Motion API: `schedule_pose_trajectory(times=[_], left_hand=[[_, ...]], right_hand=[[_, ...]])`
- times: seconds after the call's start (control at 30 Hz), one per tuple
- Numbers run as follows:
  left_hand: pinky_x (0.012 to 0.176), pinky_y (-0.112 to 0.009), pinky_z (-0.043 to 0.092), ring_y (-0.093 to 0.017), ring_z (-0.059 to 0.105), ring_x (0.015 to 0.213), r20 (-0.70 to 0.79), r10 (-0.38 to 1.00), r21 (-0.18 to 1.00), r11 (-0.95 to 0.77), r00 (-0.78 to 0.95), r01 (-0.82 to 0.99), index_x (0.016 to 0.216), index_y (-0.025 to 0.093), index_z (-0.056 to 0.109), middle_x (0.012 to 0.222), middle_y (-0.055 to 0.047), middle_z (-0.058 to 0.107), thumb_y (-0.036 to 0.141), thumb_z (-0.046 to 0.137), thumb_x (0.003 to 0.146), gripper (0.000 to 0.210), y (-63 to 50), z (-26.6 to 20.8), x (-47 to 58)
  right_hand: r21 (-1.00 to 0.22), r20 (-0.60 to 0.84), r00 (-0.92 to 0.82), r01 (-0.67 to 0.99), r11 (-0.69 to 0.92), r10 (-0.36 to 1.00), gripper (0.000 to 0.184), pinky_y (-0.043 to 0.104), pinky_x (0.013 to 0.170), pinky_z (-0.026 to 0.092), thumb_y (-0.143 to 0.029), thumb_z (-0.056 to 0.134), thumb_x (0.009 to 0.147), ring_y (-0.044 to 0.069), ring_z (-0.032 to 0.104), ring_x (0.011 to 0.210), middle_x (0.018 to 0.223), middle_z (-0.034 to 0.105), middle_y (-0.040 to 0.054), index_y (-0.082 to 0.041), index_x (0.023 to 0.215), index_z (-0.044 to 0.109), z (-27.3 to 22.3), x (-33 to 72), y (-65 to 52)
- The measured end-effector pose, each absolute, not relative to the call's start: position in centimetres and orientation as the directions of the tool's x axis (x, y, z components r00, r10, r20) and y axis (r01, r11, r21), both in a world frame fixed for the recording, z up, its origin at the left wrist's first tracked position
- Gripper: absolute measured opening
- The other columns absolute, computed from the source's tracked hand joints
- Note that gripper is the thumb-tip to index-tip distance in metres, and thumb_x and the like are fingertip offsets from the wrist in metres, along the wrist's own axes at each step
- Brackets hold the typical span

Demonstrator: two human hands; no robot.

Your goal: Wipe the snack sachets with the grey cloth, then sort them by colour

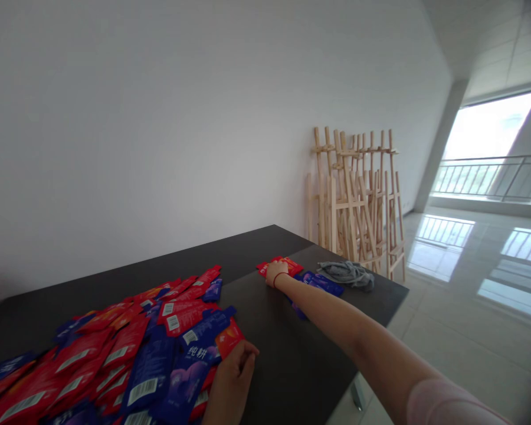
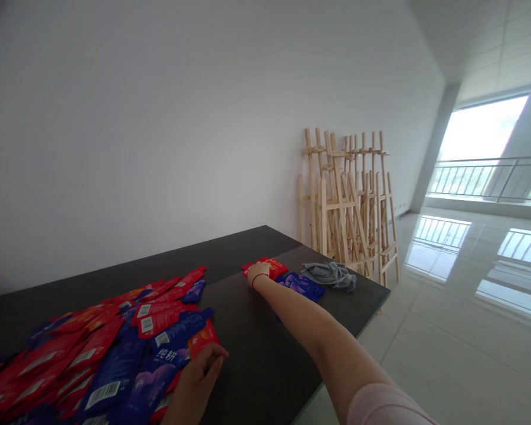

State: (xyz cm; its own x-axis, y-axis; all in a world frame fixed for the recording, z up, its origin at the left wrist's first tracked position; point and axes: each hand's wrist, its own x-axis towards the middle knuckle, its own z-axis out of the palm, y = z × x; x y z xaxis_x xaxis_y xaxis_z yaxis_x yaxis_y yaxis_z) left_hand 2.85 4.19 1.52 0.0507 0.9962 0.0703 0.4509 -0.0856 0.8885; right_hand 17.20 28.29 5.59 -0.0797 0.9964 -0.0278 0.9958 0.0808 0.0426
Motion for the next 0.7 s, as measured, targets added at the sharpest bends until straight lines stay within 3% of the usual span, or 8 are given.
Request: schedule_pose_trajectory(times=[0.27,0.37,0.5,0.53,0.63,0.7], left_hand=[[0.055,-0.026,0.029,-0.015,0.038,0.056,0.067,0.996,0.881,-0.088,0.060,0.464,0.085,0.023,0.055,0.061,0.007,0.037,0.043,0.040,0.081,0.025,4.2,1.4,2.8],[0.055,-0.025,0.029,-0.015,0.039,0.056,0.075,0.995,0.884,-0.095,0.063,0.457,0.084,0.023,0.056,0.061,0.007,0.038,0.041,0.041,0.081,0.024,4.2,1.4,2.8],[0.054,-0.025,0.028,-0.015,0.038,0.055,0.080,0.994,0.887,-0.103,0.070,0.450,0.083,0.023,0.056,0.060,0.007,0.039,0.040,0.042,0.080,0.023,4.2,1.5,2.9],[0.054,-0.025,0.028,-0.015,0.038,0.056,0.083,0.994,0.886,-0.107,0.072,0.451,0.083,0.023,0.056,0.060,0.007,0.039,0.040,0.042,0.080,0.023,4.2,1.6,2.9],[0.056,-0.026,0.029,-0.015,0.040,0.057,0.092,0.994,0.887,-0.111,0.064,0.449,0.083,0.022,0.057,0.061,0.006,0.041,0.039,0.043,0.079,0.022,4.2,1.6,2.9],[0.055,-0.026,0.028,-0.015,0.039,0.056,0.090,0.994,0.889,-0.107,0.058,0.446,0.083,0.022,0.058,0.060,0.006,0.041,0.038,0.043,0.079,0.022,4.3,1.6,2.9]], right_hand=[[0.059,-0.015,-0.043,0.997,0.044,0.999,0.034,0.044,0.086,0.052,-0.034,0.057,0.093,0.023,0.059,0.103,0.122,0.056,0.0101,-0.016,0.122,0.055,6.2,18.3,28.0],[0.052,0.007,-0.100,0.994,0.100,0.995,0.035,0.045,0.087,0.051,-0.034,0.057,0.093,0.024,0.058,0.105,0.123,0.056,0.0100,-0.016,0.123,0.055,6.7,18.5,27.4],[0.017,0.066,-0.378,0.926,0.377,0.924,0.036,0.050,0.099,0.041,-0.024,0.059,0.089,0.032,0.050,0.119,0.129,0.053,0.0206,-0.011,0.122,0.058,6.8,16.6,25.0],[0.003,0.075,-0.477,0.878,0.478,0.876,0.037,0.047,0.101,0.039,-0.023,0.060,0.087,0.031,0.048,0.122,0.131,0.053,0.0196,-0.013,0.123,0.059,6.6,15.7,24.1],[-0.039,0.068,-0.718,0.691,0.721,0.692,0.048,0.033,0.103,0.039,-0.025,0.062,0.082,0.020,0.047,0.125,0.138,0.052,0.0028,-0.029,0.130,0.054,5.8,12.6,21.4],[-0.053,0.080,-0.835,0.542,0.839,0.544,0.050,0.036,0.100,0.042,-0.023,0.061,0.082,0.022,0.050,0.123,0.138,0.053,0.0040,-0.027,0.131,0.053,5.2,10.9,20.0]])
